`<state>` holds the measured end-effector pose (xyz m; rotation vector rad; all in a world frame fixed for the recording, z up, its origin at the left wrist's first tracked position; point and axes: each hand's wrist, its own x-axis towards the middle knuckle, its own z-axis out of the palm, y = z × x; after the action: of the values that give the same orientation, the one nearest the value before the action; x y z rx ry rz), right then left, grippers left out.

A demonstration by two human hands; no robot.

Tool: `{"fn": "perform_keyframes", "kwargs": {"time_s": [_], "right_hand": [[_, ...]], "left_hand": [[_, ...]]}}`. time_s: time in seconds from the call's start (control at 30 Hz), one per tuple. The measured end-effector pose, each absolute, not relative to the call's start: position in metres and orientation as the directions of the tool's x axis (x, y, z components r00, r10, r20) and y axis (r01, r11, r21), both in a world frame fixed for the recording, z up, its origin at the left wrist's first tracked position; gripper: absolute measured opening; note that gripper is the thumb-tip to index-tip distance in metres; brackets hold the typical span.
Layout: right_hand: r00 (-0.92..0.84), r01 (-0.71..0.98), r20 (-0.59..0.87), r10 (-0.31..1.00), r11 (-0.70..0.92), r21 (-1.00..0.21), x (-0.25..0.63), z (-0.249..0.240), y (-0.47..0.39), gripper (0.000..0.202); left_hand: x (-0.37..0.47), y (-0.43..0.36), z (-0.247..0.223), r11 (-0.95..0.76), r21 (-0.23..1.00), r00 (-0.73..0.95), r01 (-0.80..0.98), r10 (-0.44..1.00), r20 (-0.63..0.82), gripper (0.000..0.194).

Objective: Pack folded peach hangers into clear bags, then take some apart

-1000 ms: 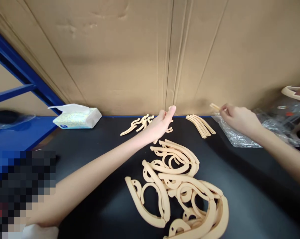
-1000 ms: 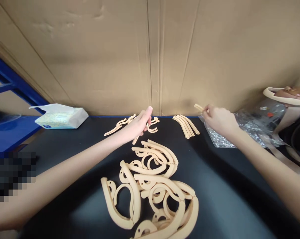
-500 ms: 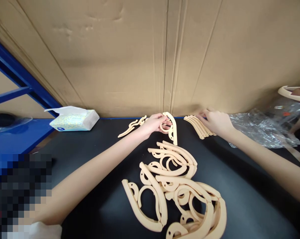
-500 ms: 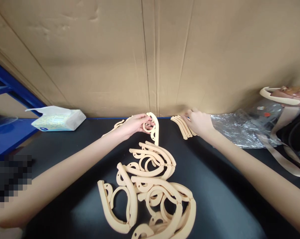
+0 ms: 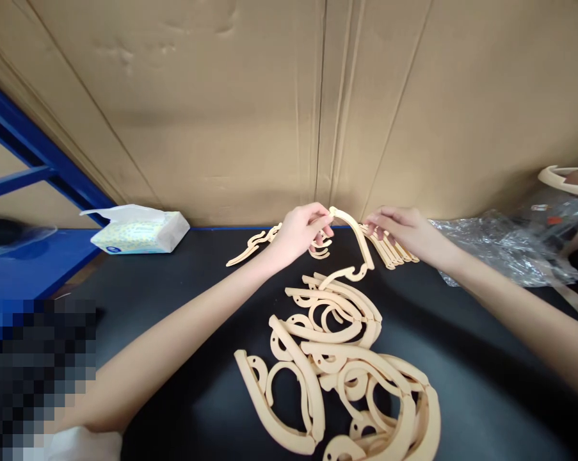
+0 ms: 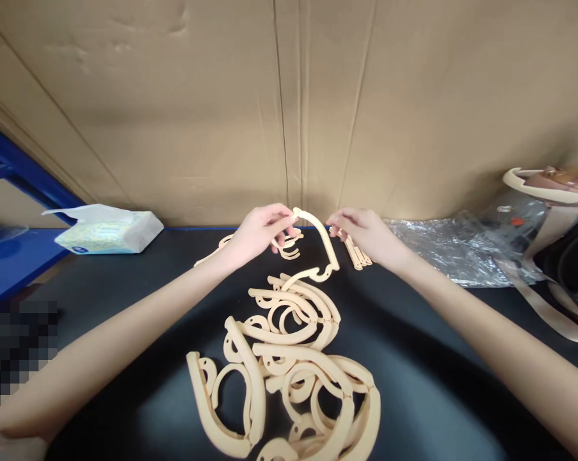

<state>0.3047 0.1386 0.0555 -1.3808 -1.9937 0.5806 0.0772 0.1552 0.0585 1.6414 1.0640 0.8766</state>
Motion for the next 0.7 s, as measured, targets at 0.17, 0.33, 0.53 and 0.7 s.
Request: {"fn": "perform_keyframes", "kwargs": {"time_s": [0.17, 0.33, 0.53, 0.7], "right_hand": [[-0.270, 0.719, 0.287, 0.919, 0.390, -0.575, 0.288, 0.047, 0.130, 0.050], [-0.207, 0.824, 0.380, 0.902, 0.370, -0.429, 0.281, 0.051, 0.125, 0.045], [-0.235, 0.799, 0.235, 0.943, 0.325, -0.506, 0.278, 0.049, 0.144, 0.038], [-0.158, 0.645, 0.036, 0.987, 0.130, -0.753, 0.302, 0.055, 0.164, 0.031]], "left_hand": [[0.097, 0.146, 0.061, -0.187, 0.963, 0.436, 0.195, 0.896, 0.086, 0.018], [0.098, 0.145, 0.067, -0.147, 0.962, 0.403, 0.231, 0.914, 0.043, 0.019], [0.096, 0.139, 0.063, -0.186, 0.907, 0.295, 0.377, 0.953, 0.073, 0.027], [0.091, 0.148, 0.039, -0.217, 0.802, 0.252, 0.557, 0.964, 0.086, 0.029]]}}
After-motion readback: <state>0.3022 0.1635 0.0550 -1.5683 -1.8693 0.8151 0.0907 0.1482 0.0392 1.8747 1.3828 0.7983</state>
